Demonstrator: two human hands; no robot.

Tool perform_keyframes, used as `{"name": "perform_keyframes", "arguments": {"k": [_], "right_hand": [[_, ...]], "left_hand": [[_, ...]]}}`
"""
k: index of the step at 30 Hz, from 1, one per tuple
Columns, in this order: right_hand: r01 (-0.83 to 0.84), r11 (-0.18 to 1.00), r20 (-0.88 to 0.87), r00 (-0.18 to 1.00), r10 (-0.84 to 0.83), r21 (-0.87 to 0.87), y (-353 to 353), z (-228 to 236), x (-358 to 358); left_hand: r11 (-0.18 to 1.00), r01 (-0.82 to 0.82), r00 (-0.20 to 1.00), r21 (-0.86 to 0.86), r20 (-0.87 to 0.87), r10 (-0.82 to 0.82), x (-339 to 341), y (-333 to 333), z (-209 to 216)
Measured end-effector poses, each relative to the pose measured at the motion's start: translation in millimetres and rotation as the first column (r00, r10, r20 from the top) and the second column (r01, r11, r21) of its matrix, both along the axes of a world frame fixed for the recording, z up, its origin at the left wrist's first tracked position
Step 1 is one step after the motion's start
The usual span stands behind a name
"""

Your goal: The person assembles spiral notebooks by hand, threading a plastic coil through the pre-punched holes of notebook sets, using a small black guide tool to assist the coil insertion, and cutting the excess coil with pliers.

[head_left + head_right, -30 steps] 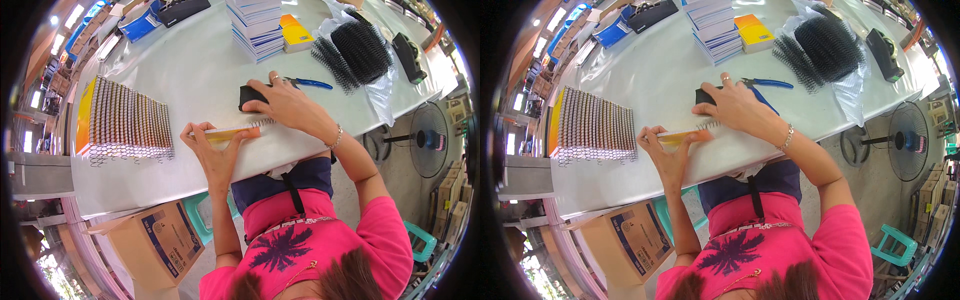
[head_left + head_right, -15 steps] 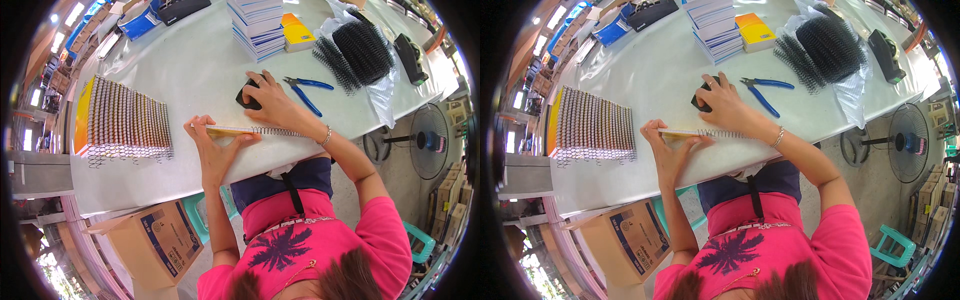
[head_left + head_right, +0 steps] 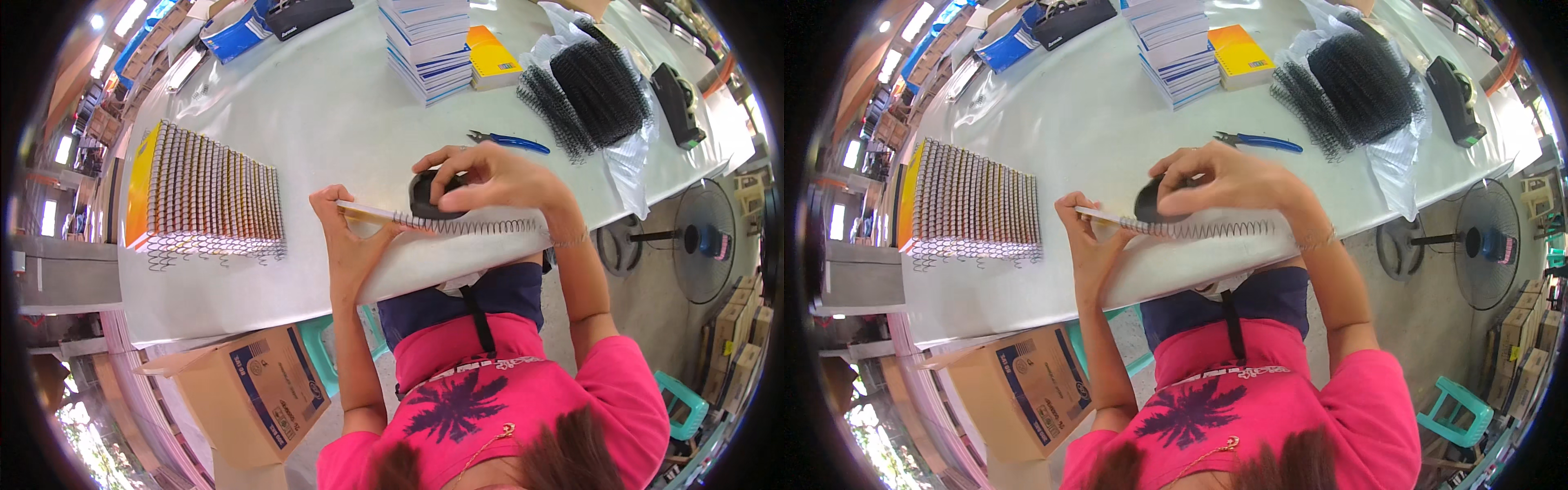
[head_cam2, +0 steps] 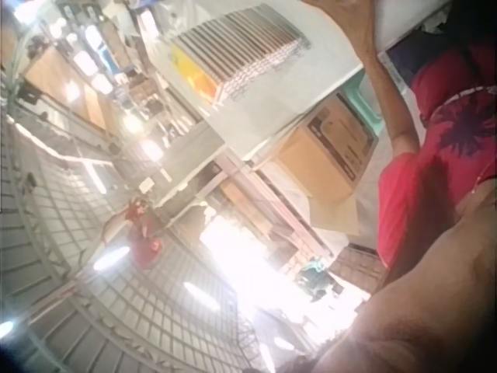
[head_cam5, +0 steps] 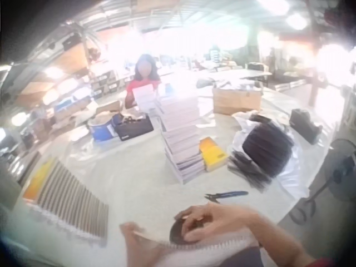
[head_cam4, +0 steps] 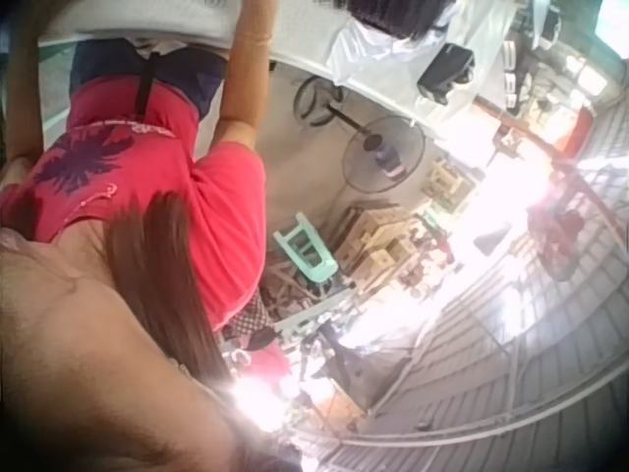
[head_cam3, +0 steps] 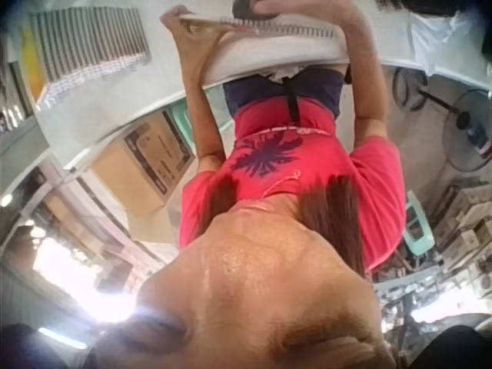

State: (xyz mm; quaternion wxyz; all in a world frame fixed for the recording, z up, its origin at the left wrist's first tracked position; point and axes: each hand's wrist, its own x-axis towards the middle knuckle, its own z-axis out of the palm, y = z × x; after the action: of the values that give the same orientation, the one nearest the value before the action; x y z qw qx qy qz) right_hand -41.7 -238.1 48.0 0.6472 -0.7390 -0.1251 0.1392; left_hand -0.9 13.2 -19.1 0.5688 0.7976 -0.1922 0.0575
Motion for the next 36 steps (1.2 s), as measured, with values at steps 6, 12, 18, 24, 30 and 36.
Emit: {"name": "perform_keyframes", "arguments": {"k": [6, 12, 18, 24, 30, 36], "right_hand": [[0.432, 0.77, 0.447, 0.869, -0.215, -0.47, 16, -35, -10], [0.354, 0.824, 0.447, 0.883, -0.14, -0.441, 9, -42, -9], [-0.084, 0.857, -0.07, 0.988, 0.139, 0.508, -8, -23, -6], [0.007, 0.987, -0.115, 0.993, 0.012, 0.162, -4, -7, 6], [-0.119, 0.968, -0.027, 0.991, 0.128, 0.219, 1, 9, -4], [-0.116, 0.988, 0.029, 0.992, 0.119, -0.105, 14, 12, 6]], "left_hand": [[0.98, -0.009, 0.998, 0.2, 0.067, -0.005, -3, 2, 6], [1.0, 0.012, 1.0, -0.012, -0.019, -0.012, -4, -1, -6], [0.994, 0.035, 0.989, -0.104, -0.137, -0.049, -5, -2, 0], [0.991, 0.06, 0.988, -0.123, -0.132, -0.076, -1, 1, 0], [0.989, 0.081, 0.985, -0.126, -0.139, -0.099, 3, 0, -5], [0.955, 0.115, 0.973, -0.273, -0.162, -0.164, -1, -1, -10]]}}
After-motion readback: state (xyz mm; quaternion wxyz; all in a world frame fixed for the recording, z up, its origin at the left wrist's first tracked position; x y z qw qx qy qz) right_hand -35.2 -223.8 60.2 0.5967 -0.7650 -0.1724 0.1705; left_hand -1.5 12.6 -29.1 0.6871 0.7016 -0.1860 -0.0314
